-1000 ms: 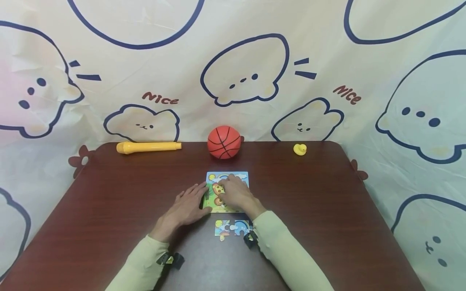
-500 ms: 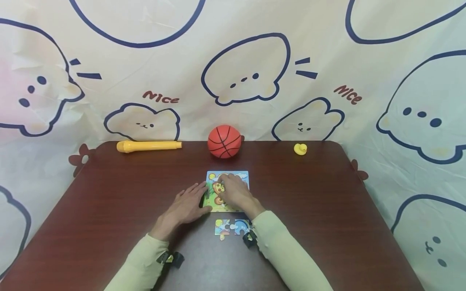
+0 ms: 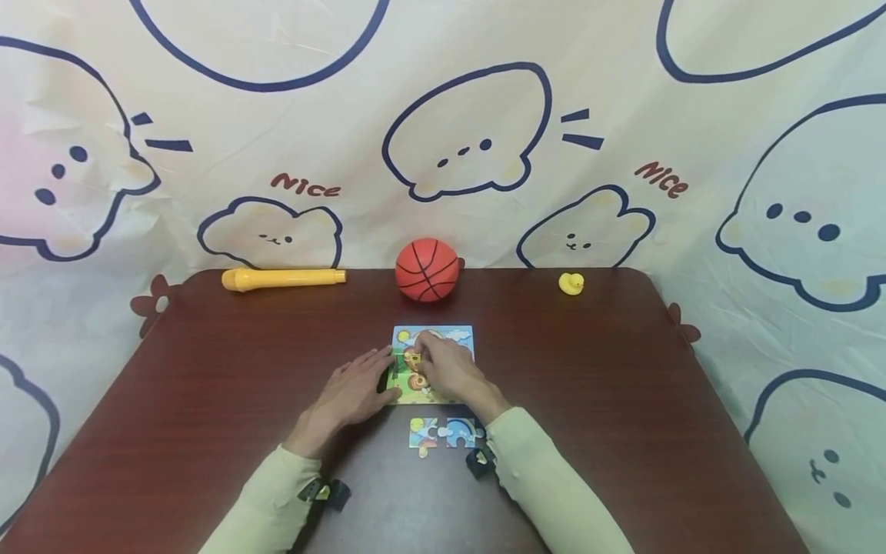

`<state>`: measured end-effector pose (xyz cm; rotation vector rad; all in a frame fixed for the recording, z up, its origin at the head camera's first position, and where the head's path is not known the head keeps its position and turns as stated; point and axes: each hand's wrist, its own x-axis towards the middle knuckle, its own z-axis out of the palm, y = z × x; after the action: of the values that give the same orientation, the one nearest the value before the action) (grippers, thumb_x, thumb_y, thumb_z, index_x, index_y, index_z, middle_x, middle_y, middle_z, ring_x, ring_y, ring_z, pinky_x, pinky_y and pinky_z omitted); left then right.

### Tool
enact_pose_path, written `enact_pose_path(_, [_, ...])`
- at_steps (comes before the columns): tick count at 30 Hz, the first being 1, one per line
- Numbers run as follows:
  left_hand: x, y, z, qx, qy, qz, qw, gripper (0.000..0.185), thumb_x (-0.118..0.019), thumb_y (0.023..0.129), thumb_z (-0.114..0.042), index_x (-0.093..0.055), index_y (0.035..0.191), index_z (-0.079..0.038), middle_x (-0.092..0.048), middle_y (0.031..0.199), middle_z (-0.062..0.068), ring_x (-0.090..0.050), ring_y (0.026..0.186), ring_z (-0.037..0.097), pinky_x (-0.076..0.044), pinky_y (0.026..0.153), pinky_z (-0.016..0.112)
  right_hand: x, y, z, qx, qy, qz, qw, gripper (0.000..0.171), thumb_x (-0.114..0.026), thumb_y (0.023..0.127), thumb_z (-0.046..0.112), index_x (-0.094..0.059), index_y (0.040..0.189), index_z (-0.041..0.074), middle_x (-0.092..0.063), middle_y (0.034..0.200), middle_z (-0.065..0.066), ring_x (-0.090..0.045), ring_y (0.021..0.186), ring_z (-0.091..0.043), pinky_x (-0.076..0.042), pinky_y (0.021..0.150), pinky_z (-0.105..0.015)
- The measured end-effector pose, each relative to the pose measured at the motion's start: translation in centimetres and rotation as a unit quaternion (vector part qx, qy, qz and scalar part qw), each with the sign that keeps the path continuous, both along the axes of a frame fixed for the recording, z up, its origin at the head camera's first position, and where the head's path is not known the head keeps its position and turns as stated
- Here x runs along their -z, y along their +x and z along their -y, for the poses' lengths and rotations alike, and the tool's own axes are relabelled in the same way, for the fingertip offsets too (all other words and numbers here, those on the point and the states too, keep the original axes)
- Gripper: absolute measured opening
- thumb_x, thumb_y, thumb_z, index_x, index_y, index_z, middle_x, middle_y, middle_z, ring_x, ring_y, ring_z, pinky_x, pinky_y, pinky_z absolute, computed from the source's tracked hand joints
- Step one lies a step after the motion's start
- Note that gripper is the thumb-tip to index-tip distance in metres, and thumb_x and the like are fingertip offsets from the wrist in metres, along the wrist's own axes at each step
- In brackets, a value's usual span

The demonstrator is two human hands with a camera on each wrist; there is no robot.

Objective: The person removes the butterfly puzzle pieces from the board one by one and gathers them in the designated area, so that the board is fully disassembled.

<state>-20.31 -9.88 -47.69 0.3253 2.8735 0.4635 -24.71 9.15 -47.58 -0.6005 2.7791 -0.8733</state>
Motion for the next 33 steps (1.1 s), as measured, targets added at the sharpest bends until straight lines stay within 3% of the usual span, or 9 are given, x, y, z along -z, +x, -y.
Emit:
enact_pose_path(7, [-0.1, 0.0, -0.1, 0.000, 0.000, 0.000, 1.0000, 0.064, -0.062, 0.091, -0.045, -0.044, 0.146, -0.017, -0.033, 0.158, 0.001, -0.028, 0.147, 0.026, -0.026, 0.112, 0.060, -0.2, 0.0, -0.6, 0.014, -0.050, 0.012, 0.999, 0.010, -0.059, 0.096, 0.017, -0.051, 0.099, 0.023, -0.056, 0.084, 0.004, -0.052, 0.073, -0.014, -0.043, 0.066, -0.029])
enact_pose_path(12, [0.0, 0.1, -0.1, 0.001, 0.004, 0.000, 1.0000, 0.064, -0.061, 0.091, -0.044, -0.044, 0.146, -0.017, -0.033, 0.158, 0.001, -0.028, 0.147, 0.026, -0.026, 0.112, 0.060, -0.3, 0.4, -1.2, 0.022, -0.061, -0.002, 0.998, 0.014, -0.062, 0.093, 0.015, -0.056, 0.104, 0.023, -0.058, 0.084, 0.006, -0.052, 0.071, -0.011, -0.044, 0.067, -0.029])
enact_pose_path(18, [0.0, 0.1, -0.1, -0.001, 0.009, 0.003, 1.0000, 0.064, -0.060, 0.092, -0.044, -0.043, 0.147, -0.017, -0.032, 0.158, 0.001, -0.027, 0.147, 0.026, -0.026, 0.112, 0.060, -0.8, 1.6, -2.1, 0.030, -0.073, -0.022, 0.997, 0.021, -0.064, 0.091, 0.015, -0.062, 0.110, 0.022, -0.061, 0.082, 0.009, -0.054, 0.069, -0.008, -0.045, 0.064, -0.028])
enact_pose_path(33, [0.0, 0.1, 0.0, -0.006, 0.016, -0.003, 0.9998, 0.064, -0.062, 0.091, -0.043, -0.044, 0.146, -0.017, -0.033, 0.158, 0.002, -0.027, 0.147, 0.026, -0.025, 0.112, 0.060, -1.2, 4.8, -3.7, -0.001, -0.077, -0.029, 0.997, 0.016, -0.065, 0.089, 0.012, -0.063, 0.102, 0.020, -0.059, 0.082, 0.010, -0.052, 0.070, -0.007, -0.045, 0.063, -0.022])
